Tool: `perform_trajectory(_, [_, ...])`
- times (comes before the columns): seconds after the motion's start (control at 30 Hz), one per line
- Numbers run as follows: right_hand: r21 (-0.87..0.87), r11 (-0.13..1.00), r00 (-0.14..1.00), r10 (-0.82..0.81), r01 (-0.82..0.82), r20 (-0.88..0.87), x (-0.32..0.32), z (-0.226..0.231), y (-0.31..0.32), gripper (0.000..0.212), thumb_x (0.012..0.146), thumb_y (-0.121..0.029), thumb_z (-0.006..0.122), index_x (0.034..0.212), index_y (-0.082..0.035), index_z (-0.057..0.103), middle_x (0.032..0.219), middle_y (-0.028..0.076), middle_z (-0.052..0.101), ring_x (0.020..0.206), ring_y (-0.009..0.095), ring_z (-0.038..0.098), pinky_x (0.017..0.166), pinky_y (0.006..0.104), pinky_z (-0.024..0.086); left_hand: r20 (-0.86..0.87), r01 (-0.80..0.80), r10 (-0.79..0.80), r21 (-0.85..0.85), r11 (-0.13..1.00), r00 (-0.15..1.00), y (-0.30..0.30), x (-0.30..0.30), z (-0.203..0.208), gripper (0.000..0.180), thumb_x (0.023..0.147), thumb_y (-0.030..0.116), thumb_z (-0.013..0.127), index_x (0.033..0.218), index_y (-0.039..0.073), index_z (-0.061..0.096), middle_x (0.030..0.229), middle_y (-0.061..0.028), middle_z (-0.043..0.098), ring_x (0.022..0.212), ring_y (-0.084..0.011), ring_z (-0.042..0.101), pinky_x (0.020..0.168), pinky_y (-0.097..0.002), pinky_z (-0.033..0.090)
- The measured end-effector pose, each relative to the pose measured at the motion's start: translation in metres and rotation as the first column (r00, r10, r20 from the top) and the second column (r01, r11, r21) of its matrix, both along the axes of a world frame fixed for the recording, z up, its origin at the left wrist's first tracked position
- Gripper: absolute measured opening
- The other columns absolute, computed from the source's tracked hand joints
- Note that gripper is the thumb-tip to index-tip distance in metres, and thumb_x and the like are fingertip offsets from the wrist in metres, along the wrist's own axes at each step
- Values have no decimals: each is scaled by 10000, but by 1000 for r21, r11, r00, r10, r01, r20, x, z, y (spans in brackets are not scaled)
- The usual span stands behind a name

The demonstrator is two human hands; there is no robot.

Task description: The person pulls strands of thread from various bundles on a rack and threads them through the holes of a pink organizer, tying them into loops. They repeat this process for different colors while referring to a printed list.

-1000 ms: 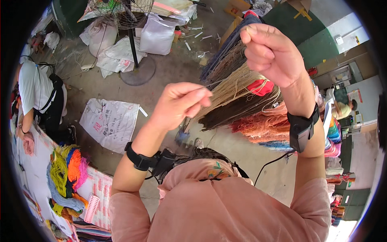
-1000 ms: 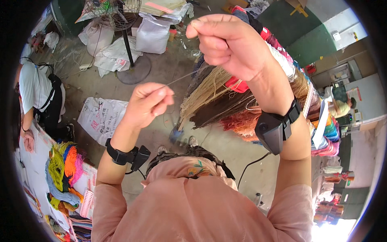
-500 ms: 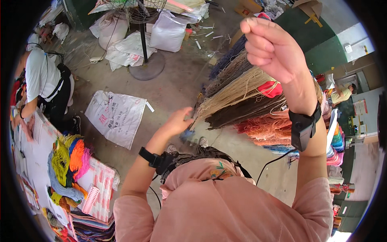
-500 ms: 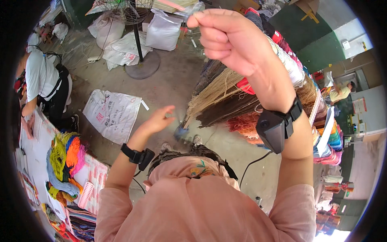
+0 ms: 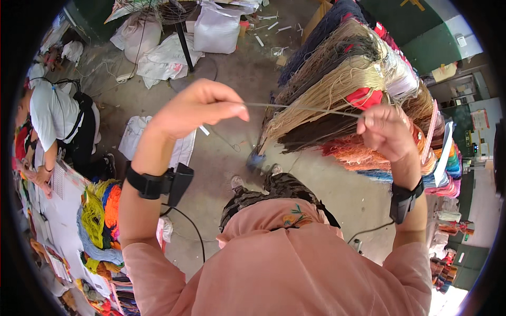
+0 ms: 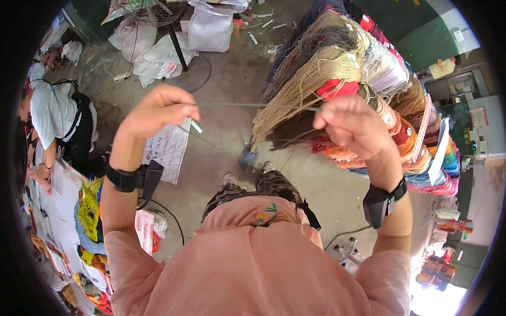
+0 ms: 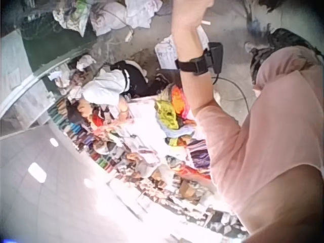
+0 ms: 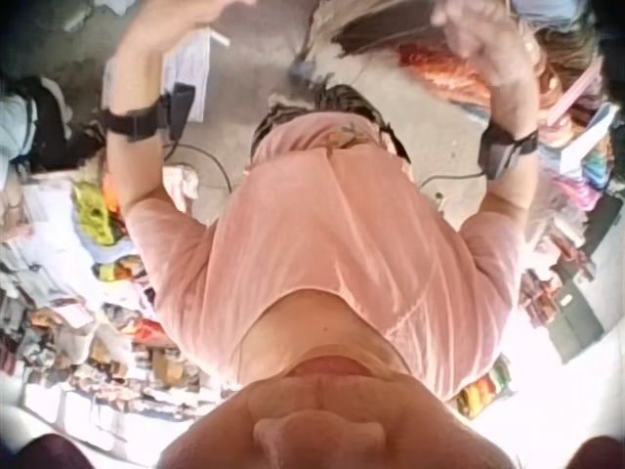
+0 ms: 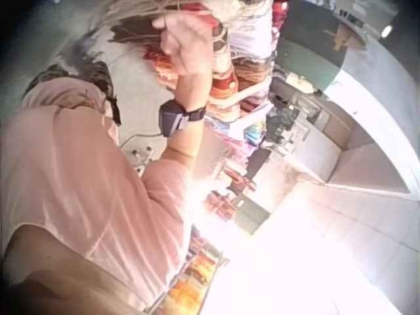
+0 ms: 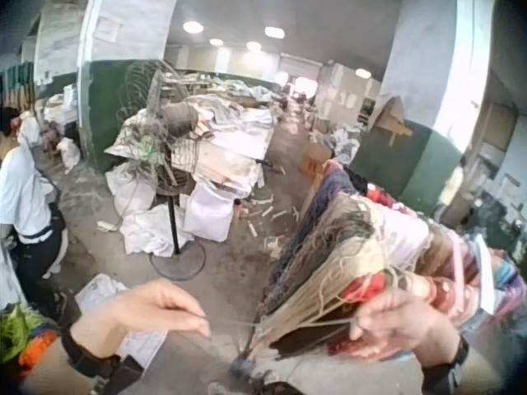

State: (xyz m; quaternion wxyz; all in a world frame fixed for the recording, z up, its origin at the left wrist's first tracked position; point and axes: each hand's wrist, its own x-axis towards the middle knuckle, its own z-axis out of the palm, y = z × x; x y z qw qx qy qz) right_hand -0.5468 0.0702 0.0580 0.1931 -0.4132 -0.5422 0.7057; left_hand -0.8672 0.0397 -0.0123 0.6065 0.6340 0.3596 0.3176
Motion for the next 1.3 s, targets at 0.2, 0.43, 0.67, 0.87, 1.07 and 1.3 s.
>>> perform_trajectory(0.2, [-123,984,970,-95,125,223,83,-101,-17,177,750,-179,539,710,-11,577,431,-27,368,369,71,318,357,219,258,29,-48,52,-125,991,998,10,10,18,175,768,202,560,754,38,619,661,32,564,521,4,360,445,-160,276])
perform_trajectory(0.43, [99,651,363,285,-753,887,98,-174,-34,291,671,-156,577,920,-7,555,860,146,553,843,269,530,756,303,413,-198,54,-55,-11,998,979,24,67,27,108,765,90,548,759,-5,599,685,-21,589,637,-60,504,554,-212,400])
perform_trajectory(0.67, [426,898,983,163,-111,-86,-3,-102,-20,358,746,-180,586,1028,14,478,996,113,525,911,171,493,794,283,384,-342,251,-191,142,957,920,21,125,17,115,741,100,549,738,-12,575,594,-104,537,515,-166,493,497,-266,389])
perform_trajectory(0.87, [-138,984,954,65,-109,-294,-16,-90,-16,254,852,-197,435,871,19,569,511,-28,394,474,41,348,437,194,285,-237,247,-189,245,937,953,73,117,4,138,757,129,554,766,-7,579,677,-86,555,621,-180,522,575,-264,410])
perform_trajectory(1.07, [-187,970,776,-239,158,-583,-26,-100,-17,486,841,-298,373,825,164,525,471,65,445,401,109,355,409,236,270,83,-136,114,358,924,990,169,98,-14,97,749,74,573,814,4,590,773,-41,544,686,-102,500,607,-213,400])
perform_trajectory(1.3, [-279,654,353,-662,703,-661,-111,-109,-23,469,838,-321,386,874,124,530,768,194,548,521,203,476,492,288,380,304,1,-77,242,970,950,218,131,-47,150,714,67,614,840,-11,588,839,-29,513,628,-62,457,562,-176,378])
